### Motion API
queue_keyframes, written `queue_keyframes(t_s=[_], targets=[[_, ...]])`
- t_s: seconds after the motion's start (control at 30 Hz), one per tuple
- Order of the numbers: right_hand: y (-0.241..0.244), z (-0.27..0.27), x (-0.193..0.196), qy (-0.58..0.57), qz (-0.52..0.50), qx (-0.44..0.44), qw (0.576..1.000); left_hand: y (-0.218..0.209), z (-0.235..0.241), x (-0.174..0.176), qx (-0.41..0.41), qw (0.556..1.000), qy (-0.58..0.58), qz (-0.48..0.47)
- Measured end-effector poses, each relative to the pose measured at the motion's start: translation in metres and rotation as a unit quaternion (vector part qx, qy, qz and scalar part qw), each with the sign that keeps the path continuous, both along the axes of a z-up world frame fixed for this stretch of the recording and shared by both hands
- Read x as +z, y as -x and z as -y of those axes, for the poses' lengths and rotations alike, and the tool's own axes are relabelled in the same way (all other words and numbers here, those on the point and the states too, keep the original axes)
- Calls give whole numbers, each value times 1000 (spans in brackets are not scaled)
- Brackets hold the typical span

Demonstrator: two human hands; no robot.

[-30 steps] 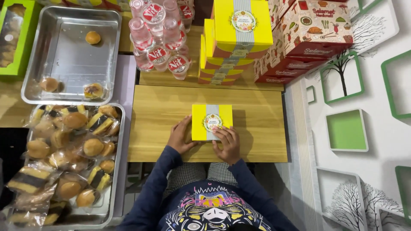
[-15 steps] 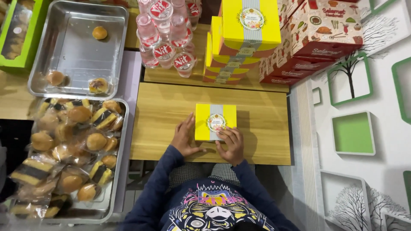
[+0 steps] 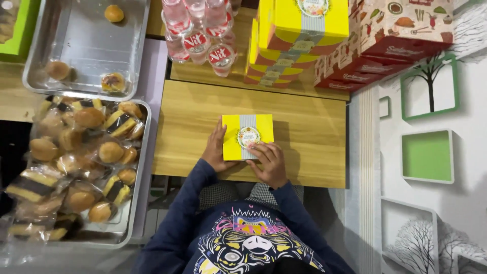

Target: Packing small pastries into individual yellow cardboard boxes.

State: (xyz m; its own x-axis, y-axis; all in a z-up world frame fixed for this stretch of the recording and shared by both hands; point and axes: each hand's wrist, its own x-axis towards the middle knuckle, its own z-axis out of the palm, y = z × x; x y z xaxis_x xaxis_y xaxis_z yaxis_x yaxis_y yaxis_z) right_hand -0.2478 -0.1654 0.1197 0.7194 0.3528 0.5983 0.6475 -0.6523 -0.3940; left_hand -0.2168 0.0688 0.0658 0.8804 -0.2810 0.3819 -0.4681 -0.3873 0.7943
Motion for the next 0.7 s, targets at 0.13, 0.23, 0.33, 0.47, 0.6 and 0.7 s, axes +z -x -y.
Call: queue_keyframes(t_s=[0.13, 0.23, 0.33, 0.47, 0.6, 0.7], targets=[[0, 1, 3, -2, 21, 10, 1000, 3, 0, -4, 1, 1000, -11, -10], [-5, 3, 9, 9, 38, 15, 999, -1, 1, -5, 1, 1000, -2, -6], [-5, 5, 16, 16, 38, 21, 999, 1, 4, -8, 8, 1000, -13, 6], [-6, 3, 22, 23, 46, 23, 998, 2, 6, 9, 1, 998, 54, 25], [-6, -3, 36, 21, 60, 20, 998, 1, 8, 3, -5, 994, 103, 47], [-9, 0, 34, -16, 39, 18, 999, -2, 6, 6, -4, 994, 88, 73]])
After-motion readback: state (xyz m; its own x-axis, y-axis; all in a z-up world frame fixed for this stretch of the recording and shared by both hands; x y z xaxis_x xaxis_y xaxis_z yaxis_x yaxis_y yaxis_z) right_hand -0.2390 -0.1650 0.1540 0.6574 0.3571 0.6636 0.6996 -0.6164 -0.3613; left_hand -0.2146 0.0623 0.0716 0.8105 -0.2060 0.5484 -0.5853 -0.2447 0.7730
